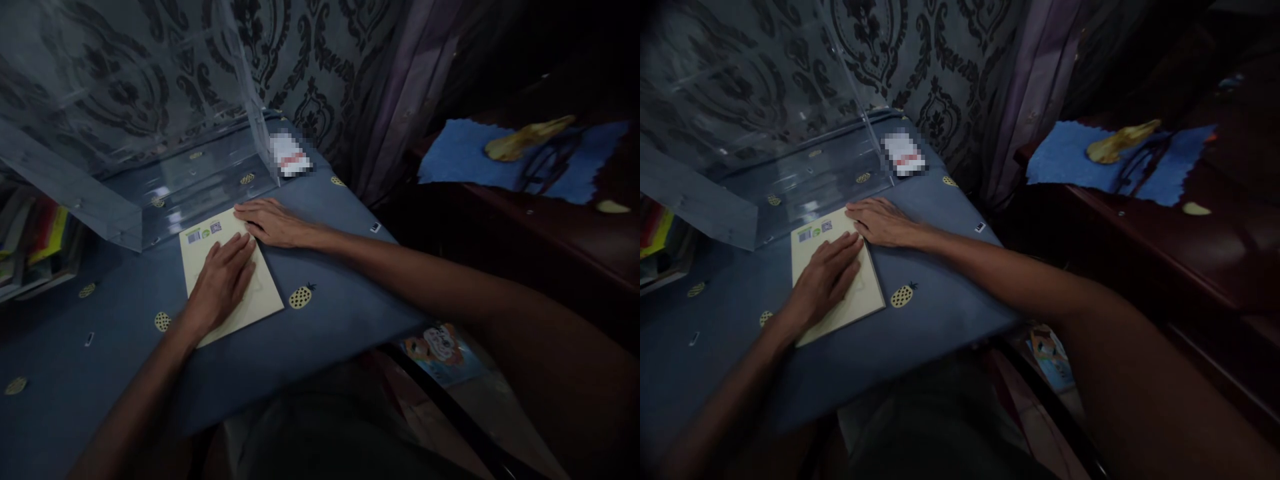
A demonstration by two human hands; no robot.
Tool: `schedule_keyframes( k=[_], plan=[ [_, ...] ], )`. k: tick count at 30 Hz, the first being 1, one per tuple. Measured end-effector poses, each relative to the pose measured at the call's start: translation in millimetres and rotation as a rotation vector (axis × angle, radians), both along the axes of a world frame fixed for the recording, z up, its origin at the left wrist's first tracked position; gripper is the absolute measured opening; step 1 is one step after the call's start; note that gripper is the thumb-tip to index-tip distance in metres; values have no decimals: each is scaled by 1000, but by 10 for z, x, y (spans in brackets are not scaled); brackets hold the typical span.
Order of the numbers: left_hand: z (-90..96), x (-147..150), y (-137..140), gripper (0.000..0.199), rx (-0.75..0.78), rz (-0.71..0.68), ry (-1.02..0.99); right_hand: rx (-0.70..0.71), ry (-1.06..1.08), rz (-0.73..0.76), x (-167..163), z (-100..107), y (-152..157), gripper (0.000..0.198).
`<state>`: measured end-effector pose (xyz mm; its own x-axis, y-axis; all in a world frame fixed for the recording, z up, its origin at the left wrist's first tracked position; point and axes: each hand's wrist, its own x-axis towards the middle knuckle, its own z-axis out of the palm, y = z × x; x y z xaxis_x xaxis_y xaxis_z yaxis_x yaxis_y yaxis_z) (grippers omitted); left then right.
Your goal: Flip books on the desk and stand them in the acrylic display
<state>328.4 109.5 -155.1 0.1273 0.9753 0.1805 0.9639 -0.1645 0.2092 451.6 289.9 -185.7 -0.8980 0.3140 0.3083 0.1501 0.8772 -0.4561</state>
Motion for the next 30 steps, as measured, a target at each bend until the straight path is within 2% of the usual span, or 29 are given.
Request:
schedule_keyframes(
  k=[8, 15, 20, 26, 30],
  plan=[
    [87, 140, -137, 47, -49, -34, 65, -10, -23, -12, 18, 73, -37, 43],
    [37, 405, -464, 47, 30, -98, 80, 29, -8, 13, 17, 23, -20, 46],
    [-15, 476, -540, 51, 60, -93, 141, 30, -22, -7, 15, 25, -36, 47],
    [-21, 490, -528, 47, 95, -74, 166, 34, -20, 12, 52, 36, -40, 49],
    [52, 493, -587, 31, 148, -77, 137, 5, -5, 7, 59, 70, -41, 47]
  ],
)
